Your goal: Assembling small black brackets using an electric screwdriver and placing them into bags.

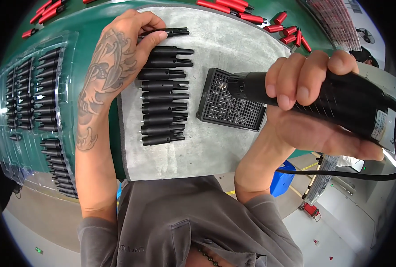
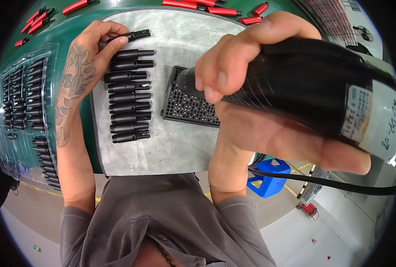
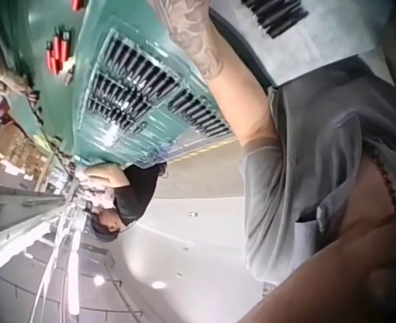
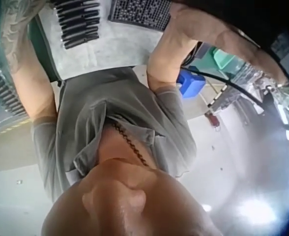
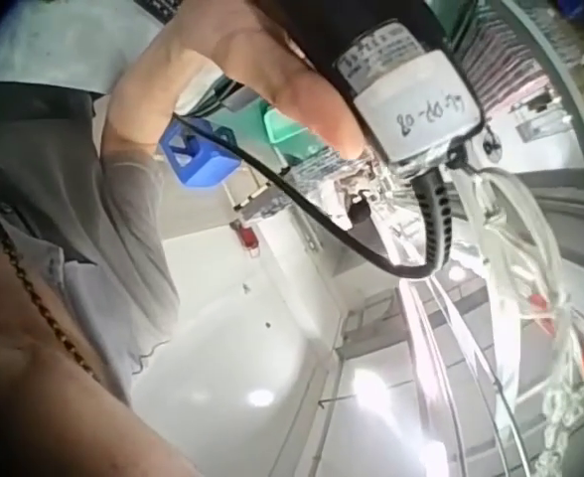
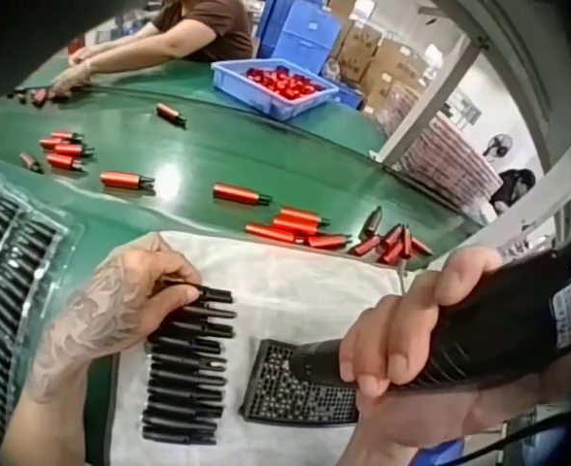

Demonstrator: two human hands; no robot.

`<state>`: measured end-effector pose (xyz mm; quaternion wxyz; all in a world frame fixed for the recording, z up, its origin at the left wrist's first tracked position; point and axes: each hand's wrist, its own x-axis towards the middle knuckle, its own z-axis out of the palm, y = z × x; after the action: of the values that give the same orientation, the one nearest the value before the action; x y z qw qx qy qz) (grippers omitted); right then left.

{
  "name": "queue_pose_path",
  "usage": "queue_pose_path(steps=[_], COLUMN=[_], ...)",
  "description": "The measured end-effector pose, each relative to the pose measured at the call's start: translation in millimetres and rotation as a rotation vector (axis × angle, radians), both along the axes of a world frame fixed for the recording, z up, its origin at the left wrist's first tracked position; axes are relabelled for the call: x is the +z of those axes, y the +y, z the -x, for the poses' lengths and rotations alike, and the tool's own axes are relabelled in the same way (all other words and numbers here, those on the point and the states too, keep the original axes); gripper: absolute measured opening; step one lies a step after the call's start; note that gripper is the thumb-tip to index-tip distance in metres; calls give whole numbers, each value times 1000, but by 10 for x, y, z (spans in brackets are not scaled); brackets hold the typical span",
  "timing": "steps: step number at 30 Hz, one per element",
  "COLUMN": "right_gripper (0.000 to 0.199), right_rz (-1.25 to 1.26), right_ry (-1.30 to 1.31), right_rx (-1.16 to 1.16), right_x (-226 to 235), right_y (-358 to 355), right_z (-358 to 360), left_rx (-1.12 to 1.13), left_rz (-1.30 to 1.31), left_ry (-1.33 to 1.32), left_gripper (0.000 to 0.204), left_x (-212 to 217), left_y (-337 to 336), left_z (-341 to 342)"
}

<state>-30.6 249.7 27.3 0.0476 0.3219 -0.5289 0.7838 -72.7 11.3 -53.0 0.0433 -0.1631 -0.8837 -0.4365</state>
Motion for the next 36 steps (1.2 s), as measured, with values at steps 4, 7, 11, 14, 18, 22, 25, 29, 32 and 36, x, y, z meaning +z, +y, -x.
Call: queue_pose_path(steps=[4, 7, 11, 14, 18, 22, 25, 29, 32, 36], right_gripper=[114, 115, 115, 115, 115, 115, 115, 116, 117, 118], right_rz=[12, 25, 30, 30, 16, 21, 12, -17, -15, -47], right_ry=[-15, -26, -32, -33, -25, -37, -36, -20, -47, -20], right_rx=[-42, -68, -70, -67, -40, -68, -76, -68, -57, -33], right_x=[-48, -85, -99, -104, -111, -110, -103, -87, -72, -13], right_y=[-44, -78, -104, -110, -109, -160, -177, -189, -185, -128], right_z=[3, 12, 24, 32, 41, 25, 21, 17, 14, 30], left_rx=[-4, -15, -21, -27, -29, -30, -32, -33, -37, -40], left_rz=[-18, -178, -124, -18, -70, -117, -156, -197, -151, -99], left_ry=[25, 100, 102, 79, 100, 120, 135, 151, 148, 145], left_gripper=[12, 12, 13, 13, 13, 13, 14, 14, 15, 16], left_x=[-1, 101, 58, 24, 26, 59, 92, 136, 128, 89], left_y=[-11, 96, 28, -17, -24, -20, 8, 51, 19, -10], left_z=[-35, -167, -80, -23, -27, -61, -111, -175, -144, -98])
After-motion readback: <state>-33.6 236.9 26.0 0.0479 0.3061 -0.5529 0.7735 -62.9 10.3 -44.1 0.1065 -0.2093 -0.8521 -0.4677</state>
